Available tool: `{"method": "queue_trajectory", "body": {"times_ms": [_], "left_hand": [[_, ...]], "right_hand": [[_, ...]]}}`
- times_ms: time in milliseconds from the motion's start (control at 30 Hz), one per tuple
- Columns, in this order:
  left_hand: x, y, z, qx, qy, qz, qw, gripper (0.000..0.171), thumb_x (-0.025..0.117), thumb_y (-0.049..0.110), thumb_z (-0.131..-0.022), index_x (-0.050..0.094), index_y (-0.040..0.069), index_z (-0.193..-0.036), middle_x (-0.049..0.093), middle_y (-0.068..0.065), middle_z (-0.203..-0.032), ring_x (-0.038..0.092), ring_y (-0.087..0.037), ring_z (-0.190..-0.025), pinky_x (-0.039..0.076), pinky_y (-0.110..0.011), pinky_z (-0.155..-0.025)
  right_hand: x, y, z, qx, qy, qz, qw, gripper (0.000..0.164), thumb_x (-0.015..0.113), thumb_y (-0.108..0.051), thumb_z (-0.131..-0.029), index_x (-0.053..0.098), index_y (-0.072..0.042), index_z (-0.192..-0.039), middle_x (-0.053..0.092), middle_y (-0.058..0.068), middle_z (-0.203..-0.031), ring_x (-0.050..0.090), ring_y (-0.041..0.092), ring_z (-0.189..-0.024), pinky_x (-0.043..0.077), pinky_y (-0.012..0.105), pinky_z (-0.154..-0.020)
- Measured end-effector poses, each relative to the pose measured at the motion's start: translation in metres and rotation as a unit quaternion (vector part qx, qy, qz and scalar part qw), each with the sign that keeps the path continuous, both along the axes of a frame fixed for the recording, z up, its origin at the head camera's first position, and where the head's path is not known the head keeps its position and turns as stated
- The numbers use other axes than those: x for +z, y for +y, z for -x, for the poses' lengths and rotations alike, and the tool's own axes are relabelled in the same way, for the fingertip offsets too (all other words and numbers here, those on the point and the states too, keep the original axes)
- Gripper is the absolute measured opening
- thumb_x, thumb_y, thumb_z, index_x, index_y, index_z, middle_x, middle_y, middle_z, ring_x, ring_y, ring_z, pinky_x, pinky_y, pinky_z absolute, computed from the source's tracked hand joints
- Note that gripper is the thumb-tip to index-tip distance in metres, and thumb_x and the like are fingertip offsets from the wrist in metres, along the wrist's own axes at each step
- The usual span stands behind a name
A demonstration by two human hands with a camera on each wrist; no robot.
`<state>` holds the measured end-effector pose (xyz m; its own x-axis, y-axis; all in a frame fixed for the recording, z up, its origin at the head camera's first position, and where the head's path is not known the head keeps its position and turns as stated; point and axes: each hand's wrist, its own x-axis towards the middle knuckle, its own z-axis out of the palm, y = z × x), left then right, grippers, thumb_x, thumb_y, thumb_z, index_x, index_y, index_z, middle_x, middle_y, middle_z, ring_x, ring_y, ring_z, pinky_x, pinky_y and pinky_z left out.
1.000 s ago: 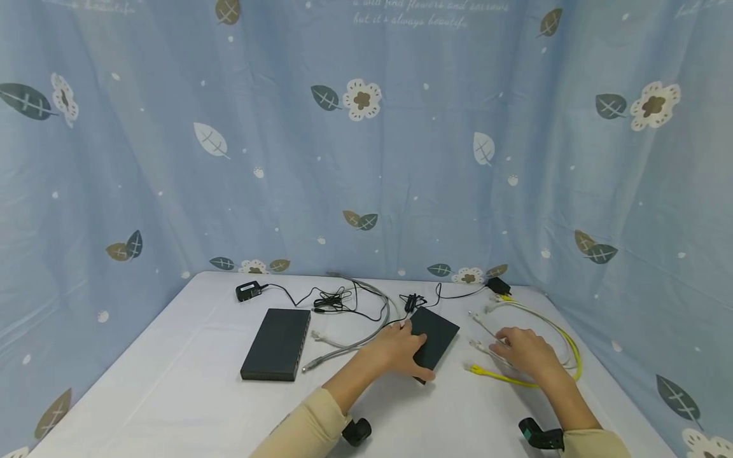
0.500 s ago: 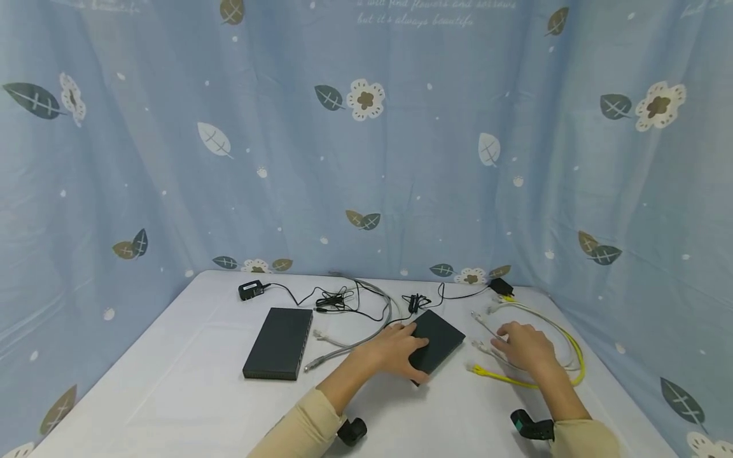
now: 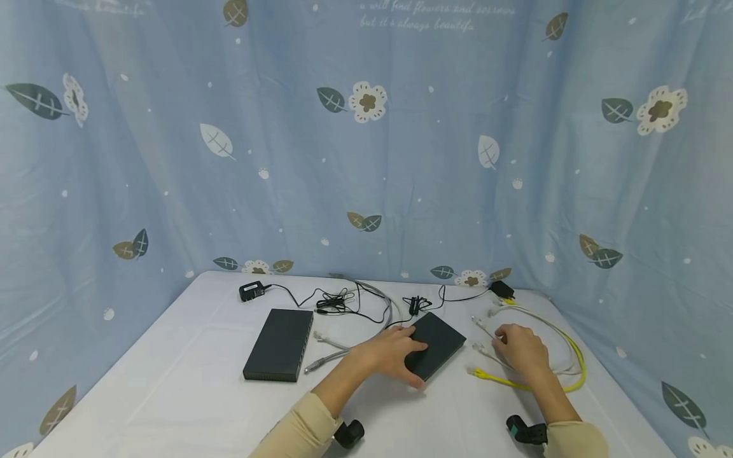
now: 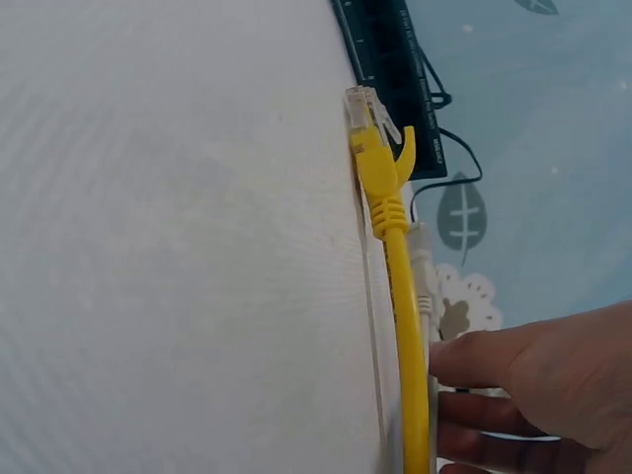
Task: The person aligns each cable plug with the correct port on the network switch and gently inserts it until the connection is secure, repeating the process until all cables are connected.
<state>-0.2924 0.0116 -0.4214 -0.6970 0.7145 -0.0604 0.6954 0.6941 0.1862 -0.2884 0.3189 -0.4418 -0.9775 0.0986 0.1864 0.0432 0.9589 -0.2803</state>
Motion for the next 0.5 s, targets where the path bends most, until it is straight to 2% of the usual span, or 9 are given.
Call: {"method": "queue_trajectory", "body": {"times_ms": [300,500], "left_hand": [[-0.0003,-0.0003,-0.0013,0.021,0.009,0.000,0.9997,0.081,0.071,0.069,-0.075,0.051,0.032,-0.144,0.035,-0.012,-0.158,0.037,-0.034,-0.144,0.035,-0.048,-0.116],[0.0011,0.0016,-0.0044,0.041,0.029,0.010,0.9987,0.081,0.067,0.071,-0.076,0.049,0.032,-0.145,0.035,-0.014,-0.158,0.041,-0.033,-0.141,0.038,-0.045,-0.114]], "right_hand": [[0.0006,-0.0013,-0.0023,0.007,0.009,-0.001,1.000,0.021,0.068,-0.012,-0.089,0.072,0.002,-0.105,0.073,0.015,-0.088,0.065,0.024,-0.068,0.051,0.042,-0.055],[0.0061,0.0014,-0.0039,0.036,0.007,0.023,0.999,0.017,0.067,-0.011,-0.089,0.073,0.001,-0.100,0.072,0.013,-0.089,0.065,0.024,-0.074,0.052,0.042,-0.063]]}}
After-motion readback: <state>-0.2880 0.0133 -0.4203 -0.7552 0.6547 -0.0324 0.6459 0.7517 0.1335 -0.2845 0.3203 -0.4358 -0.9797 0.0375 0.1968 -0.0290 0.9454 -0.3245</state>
